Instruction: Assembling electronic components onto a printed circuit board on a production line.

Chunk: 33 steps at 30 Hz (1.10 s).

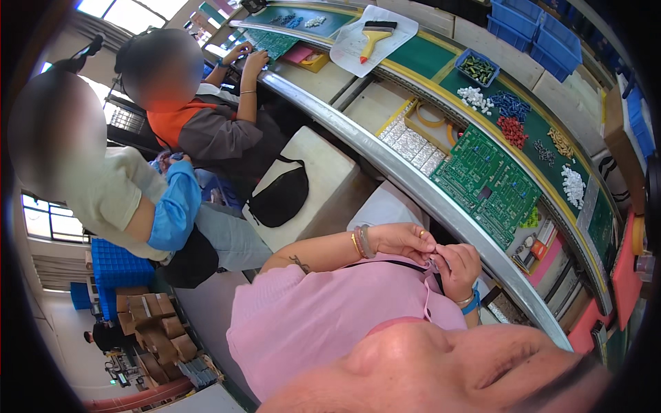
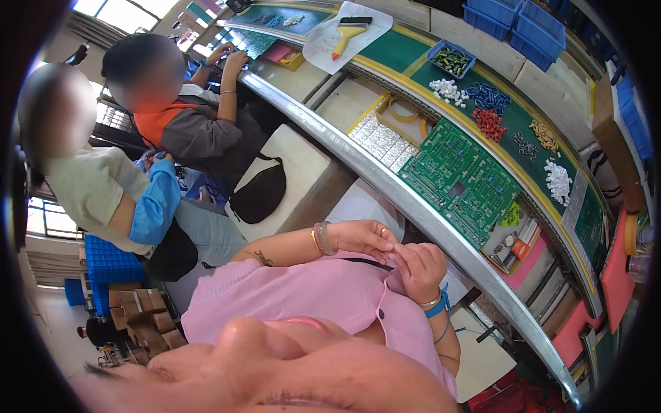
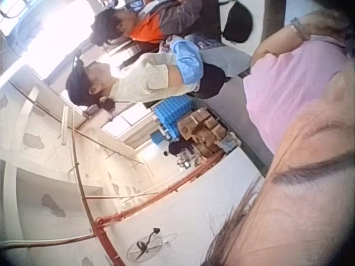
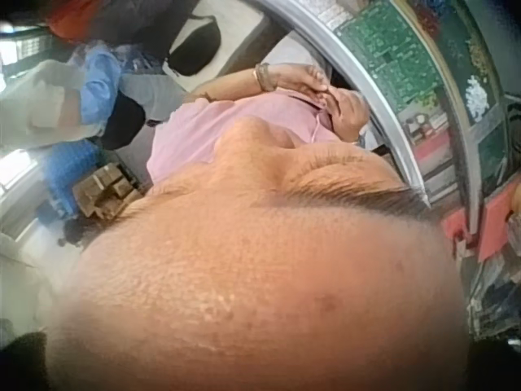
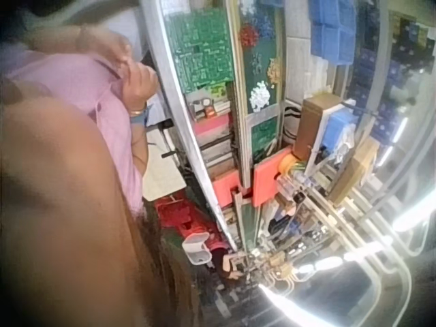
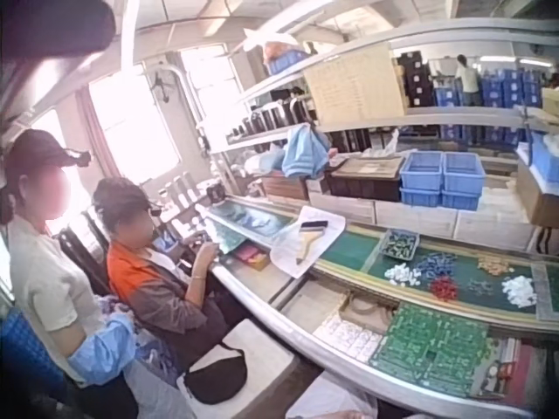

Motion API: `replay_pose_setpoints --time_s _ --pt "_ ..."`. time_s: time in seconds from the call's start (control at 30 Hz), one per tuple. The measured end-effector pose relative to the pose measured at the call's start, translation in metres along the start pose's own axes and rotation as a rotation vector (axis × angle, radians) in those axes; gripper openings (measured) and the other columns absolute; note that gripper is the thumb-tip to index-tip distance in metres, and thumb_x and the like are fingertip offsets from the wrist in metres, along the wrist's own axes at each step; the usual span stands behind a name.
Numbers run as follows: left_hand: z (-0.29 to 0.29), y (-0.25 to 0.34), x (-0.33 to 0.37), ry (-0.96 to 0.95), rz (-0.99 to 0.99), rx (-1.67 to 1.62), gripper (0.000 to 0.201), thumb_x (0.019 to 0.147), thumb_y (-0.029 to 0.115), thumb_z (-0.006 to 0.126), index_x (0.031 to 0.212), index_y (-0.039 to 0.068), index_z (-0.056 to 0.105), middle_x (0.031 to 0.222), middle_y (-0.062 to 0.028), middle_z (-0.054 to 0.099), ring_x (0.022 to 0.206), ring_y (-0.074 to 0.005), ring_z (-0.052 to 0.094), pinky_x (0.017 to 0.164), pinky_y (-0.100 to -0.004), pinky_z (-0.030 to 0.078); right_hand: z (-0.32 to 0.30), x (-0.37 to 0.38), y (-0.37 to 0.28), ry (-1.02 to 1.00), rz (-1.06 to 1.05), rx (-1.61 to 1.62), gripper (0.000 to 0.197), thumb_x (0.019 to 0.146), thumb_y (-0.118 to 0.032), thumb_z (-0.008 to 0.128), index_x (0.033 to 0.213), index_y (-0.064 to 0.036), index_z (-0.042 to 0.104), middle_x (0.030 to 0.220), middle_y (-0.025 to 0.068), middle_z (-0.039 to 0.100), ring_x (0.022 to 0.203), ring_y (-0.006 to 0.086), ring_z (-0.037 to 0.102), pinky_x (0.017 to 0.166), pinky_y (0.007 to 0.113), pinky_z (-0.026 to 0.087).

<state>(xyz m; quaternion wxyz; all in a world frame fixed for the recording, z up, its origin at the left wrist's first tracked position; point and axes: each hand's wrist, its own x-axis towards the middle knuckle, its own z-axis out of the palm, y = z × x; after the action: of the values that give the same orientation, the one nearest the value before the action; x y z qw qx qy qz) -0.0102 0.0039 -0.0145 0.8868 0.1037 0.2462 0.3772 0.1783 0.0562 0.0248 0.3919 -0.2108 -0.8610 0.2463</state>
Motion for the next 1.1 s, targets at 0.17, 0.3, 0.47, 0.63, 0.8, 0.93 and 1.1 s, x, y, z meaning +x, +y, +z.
replay_pose_setpoints --time_s 0.17,0.3,0.47,0.63,0.8,0.93,1.1 --pt "0.003 -0.022 0.006 0.014 0.088 -0.131 0.016 0.088 0.016 0.058 0.097 0.003 0.058 0.096 -0.0052 0.062 0.089 -0.0142 0.06 0.084 -0.0259 0.048 0.003 -0.003 -0.002 0.026 0.052 -0.033 0.02 0.068 -0.014 0.071 0.086 -0.0094 0.064 0.074 0.003 0.059 0.069 0.0231 0.054 0.062 0.034 0.043" --pt "0.008 -0.024 0.002 0.066 0.146 -0.106 0.016 0.088 0.016 0.058 0.099 0.004 0.059 0.096 -0.004 0.062 0.088 -0.0125 0.06 0.083 -0.0244 0.048 0.005 -0.004 0.002 0.008 0.053 -0.009 0.019 0.068 -0.012 0.071 0.085 -0.0093 0.064 0.074 0.0039 0.06 0.069 0.0235 0.055 0.062 0.034 0.043" --pt "0.004 -0.025 0.004 0.069 0.236 -0.105 0.016 0.088 0.015 0.057 0.098 0.003 0.06 0.097 -0.0045 0.062 0.089 -0.0121 0.06 0.085 -0.025 0.048 0.01 0.002 0.007 -0.036 0.068 0.009 0.017 0.068 -0.009 0.071 0.084 -0.0092 0.064 0.075 0.0041 0.06 0.069 0.0233 0.056 0.063 0.034 0.043" --pt "0.005 0.001 -0.001 0.218 0.244 0.211 0.016 0.089 0.012 0.055 0.1 0.001 0.06 0.094 -0.0055 0.062 0.089 -0.0118 0.058 0.083 -0.0253 0.047 0.018 0.012 0.017 -0.037 0.018 -0.063 0.017 0.07 -0.013 0.07 0.085 -0.0099 0.064 0.076 0.004 0.059 0.073 0.0251 0.055 0.067 0.035 0.044" --pt "-0.007 0.066 -0.004 0.47 0.544 0.934 0.007 0.082 0.002 0.06 0.088 0.003 0.06 0.087 -0.0014 0.059 0.082 -0.0095 0.054 0.075 -0.0239 0.045 0.018 0.018 0.032 -0.105 0.123 -0.103 0.039 0.066 -0.02 0.07 0.103 -0.0093 0.061 0.092 0.0055 0.059 0.091 0.0252 0.052 0.086 0.04 0.042" --pt "0.0 0.139 0.047 0.48 0.802 1.8 0.01 0.074 0.005 0.064 0.084 0.006 0.062 0.086 -0.0095 0.055 0.085 -0.0284 0.05 0.076 -0.0369 0.04 0.011 0.014 0.048 -0.062 0.175 -0.267 0.032 0.067 -0.015 0.069 0.098 -0.0099 0.061 0.098 0.0038 0.059 0.099 0.0229 0.052 0.093 0.041 0.04" --pt "-0.003 0.158 0.086 0.372 0.776 2.051 0.008 0.073 0.007 0.065 0.081 0.006 0.065 0.087 -0.0089 0.054 0.084 -0.0293 0.049 0.072 -0.0382 0.04 0.017 0.004 0.056 -0.049 0.222 -0.362 0.03 0.068 -0.012 0.067 0.097 -0.0116 0.06 0.109 0.0023 0.057 0.11 0.0232 0.049 0.099 0.043 0.036"
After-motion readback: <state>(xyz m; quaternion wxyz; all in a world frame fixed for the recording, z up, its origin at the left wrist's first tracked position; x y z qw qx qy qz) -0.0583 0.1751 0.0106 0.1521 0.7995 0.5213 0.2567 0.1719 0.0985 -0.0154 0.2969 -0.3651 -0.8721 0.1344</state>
